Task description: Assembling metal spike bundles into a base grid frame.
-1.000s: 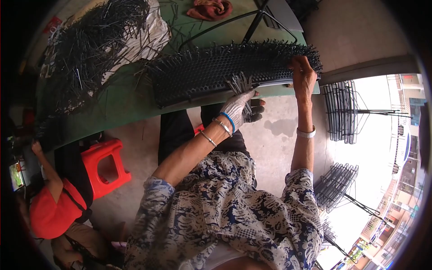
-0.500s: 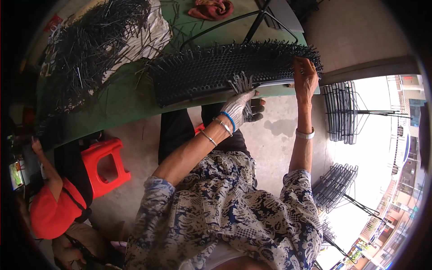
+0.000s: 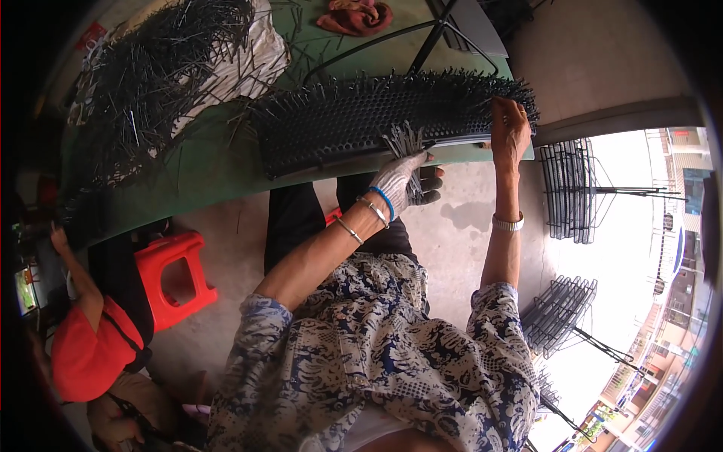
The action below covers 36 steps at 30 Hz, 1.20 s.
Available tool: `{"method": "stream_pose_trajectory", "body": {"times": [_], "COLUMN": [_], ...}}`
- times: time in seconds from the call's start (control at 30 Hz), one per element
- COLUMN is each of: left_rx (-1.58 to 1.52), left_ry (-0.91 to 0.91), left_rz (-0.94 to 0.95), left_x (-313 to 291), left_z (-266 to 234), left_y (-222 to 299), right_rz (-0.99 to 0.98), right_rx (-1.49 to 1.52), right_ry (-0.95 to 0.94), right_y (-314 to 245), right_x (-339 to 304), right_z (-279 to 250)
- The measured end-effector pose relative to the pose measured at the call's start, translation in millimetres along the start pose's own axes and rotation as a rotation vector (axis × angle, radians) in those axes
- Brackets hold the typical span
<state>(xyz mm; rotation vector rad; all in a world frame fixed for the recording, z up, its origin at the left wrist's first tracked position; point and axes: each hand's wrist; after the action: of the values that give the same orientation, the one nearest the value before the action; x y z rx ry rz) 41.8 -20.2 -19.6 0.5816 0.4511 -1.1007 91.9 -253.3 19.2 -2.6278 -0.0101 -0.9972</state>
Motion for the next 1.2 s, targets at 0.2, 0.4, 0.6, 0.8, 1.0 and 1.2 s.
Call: {"method": "stream_pose_trajectory", "body": {"times": [0.2,0.4,0.6,0.8,1.0,1.2], "left_rx": [0.002,-0.007,-0.005,0.052,0.126,0.192], "left_ry": [0.018,0.026,0.044,0.119,0.105,0.002], "left_rz": [0.001,-0.001,0.008,0.032,0.094,0.123], "left_x": [0.3,-2.4,-5.3,-9.3,-18.5,-15.2], "left_z": [1.4,3.3,6.7,8.3,20.5,17.9], "left_y": [-0.8,0.0,-1.2,0.7,0.4,-4.6], "right_rz": [-0.027,-0.04,-0.11,-0.064,-0.174,0.277], "right_rx": [-0.05,-0.056,-0.11,-0.23,-0.399,0.562], "right_ry": [-0.053,-0.04,0.122,0.034,0.019,-0.321], "right_y": [-1.0,-8.3,-3.9,-6.6,-19.6,-61.9], "right_x": [7.0,6.2,-1.6,-11.4,-20.7,-36.9], "right_z": [-1.1,4.8,7.4,-3.7,-17.5,-28.9]}}
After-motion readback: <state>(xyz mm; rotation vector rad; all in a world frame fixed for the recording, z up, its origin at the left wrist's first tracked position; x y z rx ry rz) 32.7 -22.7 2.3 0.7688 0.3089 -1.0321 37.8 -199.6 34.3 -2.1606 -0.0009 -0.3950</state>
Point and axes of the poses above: each hand's wrist, its own x-axis towards the middle knuckle, its own z-axis out of the palm, y = z × x, and after that the axes turned 9 degrees about -z, right-handed
